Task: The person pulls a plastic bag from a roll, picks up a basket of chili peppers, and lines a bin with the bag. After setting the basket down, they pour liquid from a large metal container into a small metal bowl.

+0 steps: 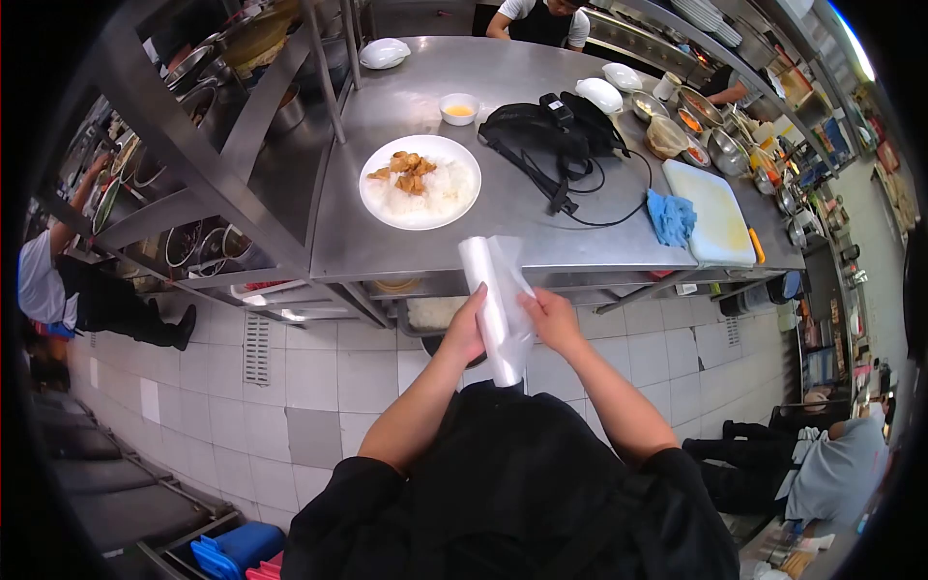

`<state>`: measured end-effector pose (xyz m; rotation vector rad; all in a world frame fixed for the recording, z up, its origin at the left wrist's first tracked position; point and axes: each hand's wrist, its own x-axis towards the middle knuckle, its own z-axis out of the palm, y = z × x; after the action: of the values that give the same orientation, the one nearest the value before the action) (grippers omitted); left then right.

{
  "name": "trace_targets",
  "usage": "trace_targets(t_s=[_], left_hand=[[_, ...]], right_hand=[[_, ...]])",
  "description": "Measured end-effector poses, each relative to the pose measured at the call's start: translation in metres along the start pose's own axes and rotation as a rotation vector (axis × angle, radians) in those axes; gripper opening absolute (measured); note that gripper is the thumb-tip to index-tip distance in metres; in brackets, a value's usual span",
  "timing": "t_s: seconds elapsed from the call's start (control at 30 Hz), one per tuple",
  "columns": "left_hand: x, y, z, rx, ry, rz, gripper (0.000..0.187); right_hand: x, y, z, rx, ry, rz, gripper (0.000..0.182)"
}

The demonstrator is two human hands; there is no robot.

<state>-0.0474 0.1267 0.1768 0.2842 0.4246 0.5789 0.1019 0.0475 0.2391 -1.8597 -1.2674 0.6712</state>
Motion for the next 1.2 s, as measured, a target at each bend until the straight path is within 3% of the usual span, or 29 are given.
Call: trace_targets(t_s=[0.17,0.23,0.3,0.5,0.63,0.7,0.87,0.97,1.03,1.07,1.13,1.2], left_hand=[[0.002,0.0,-0.03,-0.02,-0.027,0.047,0.053],[-0.001,0.001,-0.046,-0.008,0.003,0.077,0.05],[-0.008,0.004,-0.061,0.063,-0.082,0.023,0.055],[-0.022,0.015,-0.099,-0.042,-0.02,0.097,0.061],[-0.031,0.018,-0.138,-0.052,-0.084,0.053,0.064],[-0.035,0.019,-0.149,-0.069,0.054,0.097,0.064],[-0.047,0.028,-0.164,-0.106,0.04,0.101,0.058],[-0.051,0.022,-0.176,-0.038,0.15,0.049,0.055],[-0.052,0.019,-0.18,0.068,0.227,-0.022,0.053],[-0.054,0.016,-0.181,0.062,0.233,-0.024,0.053],[-0.056,0.014,-0.18,-0.056,0.013,0.043,0.052],[-0.048,0.011,-0.186,-0.024,0.044,-0.029,0.05]], right_hand=[[0.002,-0.031,-0.043,-0.083,-0.011,0.065,0.029],[0.003,-0.037,-0.064,0.057,0.031,0.077,0.029],[0.003,-0.043,-0.09,0.048,0.042,0.081,0.027],[-0.007,-0.08,-0.169,0.195,0.181,0.103,0.027],[-0.011,-0.084,-0.21,0.259,0.332,0.039,0.028],[-0.011,-0.068,-0.247,0.243,0.388,-0.03,0.028],[-0.014,-0.071,-0.334,0.22,0.612,-0.003,0.034],[-0.011,-0.068,-0.394,0.311,0.76,0.118,0.044],[-0.008,-0.031,-0.464,0.321,0.761,0.07,0.049],[-0.01,-0.029,-0.482,0.386,0.756,0.122,0.05],[-0.013,-0.028,-0.517,0.448,0.745,0.177,0.051],[-0.017,-0.016,-0.557,0.482,0.765,0.265,0.053]])
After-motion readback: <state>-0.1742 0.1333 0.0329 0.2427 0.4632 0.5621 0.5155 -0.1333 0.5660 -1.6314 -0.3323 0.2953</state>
